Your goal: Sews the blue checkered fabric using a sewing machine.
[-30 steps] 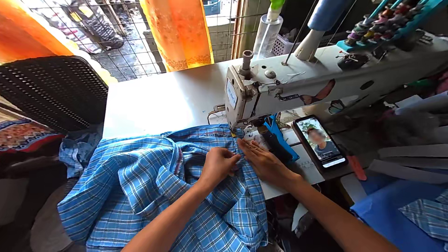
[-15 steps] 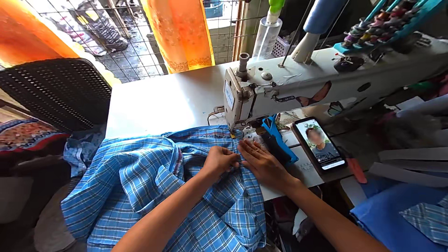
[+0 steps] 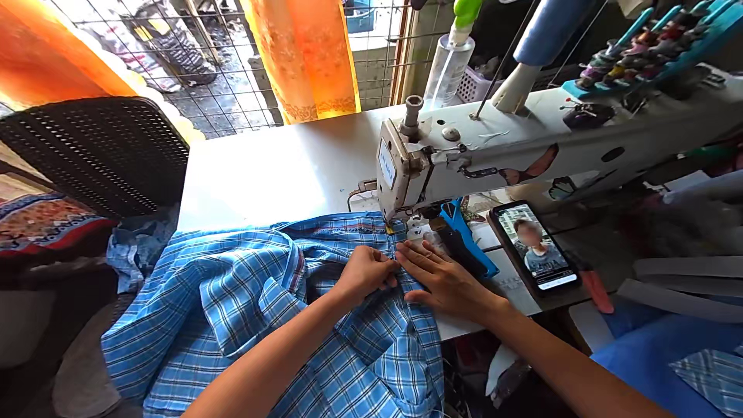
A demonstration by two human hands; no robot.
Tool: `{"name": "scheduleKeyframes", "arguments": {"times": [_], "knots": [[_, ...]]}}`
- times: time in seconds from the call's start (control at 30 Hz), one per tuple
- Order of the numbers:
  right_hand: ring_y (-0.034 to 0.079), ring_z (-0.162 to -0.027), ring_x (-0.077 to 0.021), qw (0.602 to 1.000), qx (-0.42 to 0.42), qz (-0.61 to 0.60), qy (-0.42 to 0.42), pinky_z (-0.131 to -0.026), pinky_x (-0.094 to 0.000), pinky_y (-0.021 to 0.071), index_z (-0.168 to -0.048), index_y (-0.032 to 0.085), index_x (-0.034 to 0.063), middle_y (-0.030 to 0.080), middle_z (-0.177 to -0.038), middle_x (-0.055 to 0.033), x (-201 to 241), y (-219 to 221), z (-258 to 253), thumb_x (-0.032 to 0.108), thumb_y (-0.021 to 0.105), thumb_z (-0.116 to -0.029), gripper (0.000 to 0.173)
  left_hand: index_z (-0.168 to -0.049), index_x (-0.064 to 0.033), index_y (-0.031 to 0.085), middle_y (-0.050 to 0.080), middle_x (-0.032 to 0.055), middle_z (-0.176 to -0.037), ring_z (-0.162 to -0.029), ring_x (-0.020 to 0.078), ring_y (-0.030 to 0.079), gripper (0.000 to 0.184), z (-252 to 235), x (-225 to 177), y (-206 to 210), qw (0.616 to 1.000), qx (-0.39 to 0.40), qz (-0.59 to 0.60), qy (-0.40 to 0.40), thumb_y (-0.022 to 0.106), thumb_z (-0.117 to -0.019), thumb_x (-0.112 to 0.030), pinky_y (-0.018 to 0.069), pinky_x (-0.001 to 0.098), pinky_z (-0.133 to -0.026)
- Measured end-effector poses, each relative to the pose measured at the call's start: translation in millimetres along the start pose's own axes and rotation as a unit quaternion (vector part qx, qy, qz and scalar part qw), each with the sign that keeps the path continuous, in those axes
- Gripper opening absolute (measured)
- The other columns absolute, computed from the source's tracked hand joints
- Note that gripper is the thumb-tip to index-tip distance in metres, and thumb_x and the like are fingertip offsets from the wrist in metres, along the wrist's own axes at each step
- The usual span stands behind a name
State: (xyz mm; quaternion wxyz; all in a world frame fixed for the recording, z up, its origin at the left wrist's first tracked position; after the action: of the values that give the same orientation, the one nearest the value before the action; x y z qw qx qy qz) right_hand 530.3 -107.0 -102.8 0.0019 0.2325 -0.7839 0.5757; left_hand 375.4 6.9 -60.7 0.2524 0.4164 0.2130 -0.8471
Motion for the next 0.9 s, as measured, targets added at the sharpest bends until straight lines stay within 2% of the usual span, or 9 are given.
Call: {"name": "scheduleKeyframes", "arguments": {"times": [0.1, 0.17, 0.23, 0.27, 0.33, 0.4, 0.5, 0.6, 0.9], "knots": [[0.05, -0.142, -0.029, 1.0, -0.003, -0.013, -0.003, -0.119, -0.0504, 0.0348, -0.144, 0.058, 0.0037, 0.056, -0.15, -0.0136, -3.3, 1.5, 0.1, 0.056, 0.031, -0.1073, 0.069, -0.084, -0.0019, 0.064, 0.063, -0.0031, -0.059, -0.045, 0.0003, 0.053, 0.022, -1.3, 2.0, -0.3, 1.0, 0.007, -0.011, 0.007, 0.063, -0.1021, -0.014, 0.0427, 0.0157, -0.046], [0.051, -0.142, -0.0287, 1.0, -0.011, -0.007, -0.006, -0.119, -0.0496, 0.0355, -0.143, 0.059, 0.0047, 0.056, -0.15, -0.0131, -3.1, 3.2, 0.1, 0.052, 0.033, -0.1086, 0.064, -0.086, -0.0021, 0.063, 0.064, -0.0018, -0.062, -0.048, 0.0034, 0.057, 0.024, -1.2, 1.9, -1.5, 0.995, 0.006, -0.094, 0.027, 0.062, -0.1025, -0.02, 0.0482, 0.0194, -0.05], [0.052, -0.141, -0.0284, 1.0, -0.013, 0.016, -0.009, -0.118, -0.049, 0.0367, -0.143, 0.059, 0.0053, 0.057, -0.149, -0.0128, -1.1, 3.1, -0.8, 0.048, 0.034, -0.1095, 0.06, -0.098, 0.001, 0.068, 0.068, 0.0073, -0.079, -0.068, 0.0155, 0.067, 0.033, 9.2, -10.3, -4.9, 0.96, -0.011, -0.275, 0.052, 0.059, -0.1042, -0.03, 0.0574, 0.0352, -0.069], [0.052, -0.14, -0.0284, 0.999, -0.015, 0.033, -0.013, -0.118, -0.0488, 0.0375, -0.143, 0.059, 0.0052, 0.057, -0.149, -0.0127, -0.5, 2.5, -1.7, 0.047, 0.034, -0.1096, 0.059, -0.103, 0.0022, 0.069, 0.07, 0.0152, -0.089, -0.084, 0.0277, 0.069, 0.034, 17.4, -18.5, -6.0, 0.934, -0.034, -0.349, 0.07, 0.058, -0.1039, -0.03, 0.0546, 0.0495, -0.08], [0.053, -0.139, -0.0284, 0.998, -0.012, 0.062, -0.019, -0.117, -0.0484, 0.038, -0.142, 0.059, 0.0047, 0.058, -0.148, -0.013, 1.2, 2.0, -2.0, 0.046, 0.034, -0.1095, 0.058, -0.105, -0.0003, 0.072, 0.072, 0.0187, -0.097, -0.097, 0.0374, 0.07, 0.028, 26.2, -19.0, -12.6, 0.873, -0.087, -0.443, 0.185, 0.059, -0.1036, -0.026, 0.052, 0.059, -0.084], [0.056, -0.136, -0.0284, 0.997, -0.013, 0.075, -0.025, -0.117, -0.0476, 0.0389, -0.142, 0.06, 0.0051, 0.06, -0.144, -0.0143, 1.8, 2.6, -2.2, 0.047, 0.034, -0.1095, 0.059, -0.105, -0.0064, 0.077, 0.073, 0.014, -0.105, -0.105, 0.0344, 0.068, 0.02, 14.9, 4.8, -25.8, 0.804, -0.122, -0.449, 0.37, 0.062, -0.0998, -0.018, 0.0512, 0.0565, -0.091], [0.061, -0.128, -0.0286, 0.996, -0.027, 0.074, -0.028, -0.114, -0.0472, 0.0418, -0.137, 0.063, 0.0049, 0.065, -0.134, -0.0157, 2.2, 1.2, -4.4, 0.049, 0.038, -0.1086, 0.058, -0.111, -0.0117, 0.078, 0.071, 0.0123, -0.119, -0.118, 0.0325, 0.065, 0.023, -4.2, 40.1, -29.6, 0.79, -0.135, -0.378, 0.463, 0.059, -0.1, -0.02, 0.0472, 0.0565, -0.102], [0.062, -0.125, -0.0274, 0.997, -0.022, 0.069, -0.03, -0.113, -0.0467, 0.0432, -0.135, 0.065, 0.0054, 0.067, -0.13, -0.0147, 1.5, -2.0, -6.2, 0.049, 0.041, -0.1076, 0.057, -0.107, -0.0126, 0.078, 0.071, 0.0112, -0.117, -0.114, 0.0298, 0.065, 0.021, -11.5, 52.0, -20.3, 0.791, -0.183, -0.334, 0.479, 0.062, -0.0958, -0.02, 0.0467, 0.0543, -0.1], [0.06, -0.128, -0.0275, 0.997, 0.006, 0.075, -0.03, -0.116, -0.048, 0.0395, -0.133, 0.066, 0.0043, 0.066, -0.13, -0.016, -3.9, -5.7, -11.4, 0.048, 0.043, -0.1071, 0.055, -0.096, -0.0143, 0.079, 0.071, 0.0072, -0.113, -0.113, 0.0268, 0.063, 0.015, -21.3, 44.9, -20.4, 0.804, -0.186, -0.3, 0.478, 0.071, -0.0925, -0.027, 0.044, 0.0526, -0.101]]}}
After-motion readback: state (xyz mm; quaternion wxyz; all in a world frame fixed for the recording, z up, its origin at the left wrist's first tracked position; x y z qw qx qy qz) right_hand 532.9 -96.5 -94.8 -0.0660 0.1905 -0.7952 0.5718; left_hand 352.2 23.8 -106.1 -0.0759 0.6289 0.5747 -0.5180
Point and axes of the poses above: each hand's wrist, its own z-axis away from the middle knuckle, its own y-axis out of the palm, x = y × z, the point moved 2 cm from there along -z, towards the middle knuckle
